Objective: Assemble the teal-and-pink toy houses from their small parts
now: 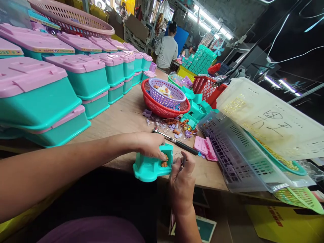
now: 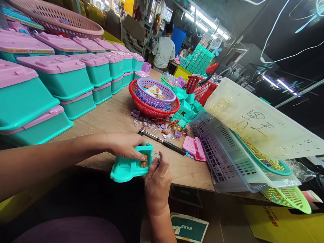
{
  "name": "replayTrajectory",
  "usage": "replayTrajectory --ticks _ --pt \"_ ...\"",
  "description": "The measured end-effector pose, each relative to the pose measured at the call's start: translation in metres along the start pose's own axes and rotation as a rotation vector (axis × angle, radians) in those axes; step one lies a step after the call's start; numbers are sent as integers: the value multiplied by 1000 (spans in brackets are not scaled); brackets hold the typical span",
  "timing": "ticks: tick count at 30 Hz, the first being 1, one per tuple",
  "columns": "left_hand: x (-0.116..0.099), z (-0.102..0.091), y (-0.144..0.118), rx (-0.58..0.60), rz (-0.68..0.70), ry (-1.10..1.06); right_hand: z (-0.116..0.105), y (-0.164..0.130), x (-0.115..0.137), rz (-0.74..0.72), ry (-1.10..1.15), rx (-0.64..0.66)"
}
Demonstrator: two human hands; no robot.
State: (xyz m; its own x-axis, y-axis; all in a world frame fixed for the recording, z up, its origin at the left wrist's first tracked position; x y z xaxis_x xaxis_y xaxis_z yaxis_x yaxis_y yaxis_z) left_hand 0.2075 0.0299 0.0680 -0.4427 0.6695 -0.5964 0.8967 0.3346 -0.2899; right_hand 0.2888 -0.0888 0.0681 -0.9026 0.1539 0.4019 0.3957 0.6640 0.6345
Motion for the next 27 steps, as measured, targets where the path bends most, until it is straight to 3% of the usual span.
replayTrajectory --ticks 7,11,14,19,24,27 --pt "-3 0 1 -69 103 -20 5 2 8 -67 -59 6" --pt "-8 1 -1 -87 118 -33 10 3 4 -32 -61 34" --pt "-10 5 0 -58 162 -127 11 3 -3 77 -20 159" --pt "-9 7 1 34 323 -383 1 4 -3 148 283 514" --pt "-6 1 -6 47 364 -324 -5 8 2 13 424 743" --pt "-7 0 -10 21 299 -238 1 12 8 -123 398 748"
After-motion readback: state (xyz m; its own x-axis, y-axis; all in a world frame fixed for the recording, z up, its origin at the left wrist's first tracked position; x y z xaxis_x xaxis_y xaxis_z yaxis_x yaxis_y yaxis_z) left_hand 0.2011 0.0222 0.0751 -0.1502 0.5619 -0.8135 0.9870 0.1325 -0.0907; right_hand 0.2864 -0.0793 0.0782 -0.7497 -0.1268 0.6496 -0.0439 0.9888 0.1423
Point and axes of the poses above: each hand's wrist, its own y-axis towards the middle knuckle, its own z-axis out of the palm, x = y × z, the point moved 8 cm from there along y, towards the middle knuckle, and after that the axes turned 10 degrees about z, right-handed, at the moved point
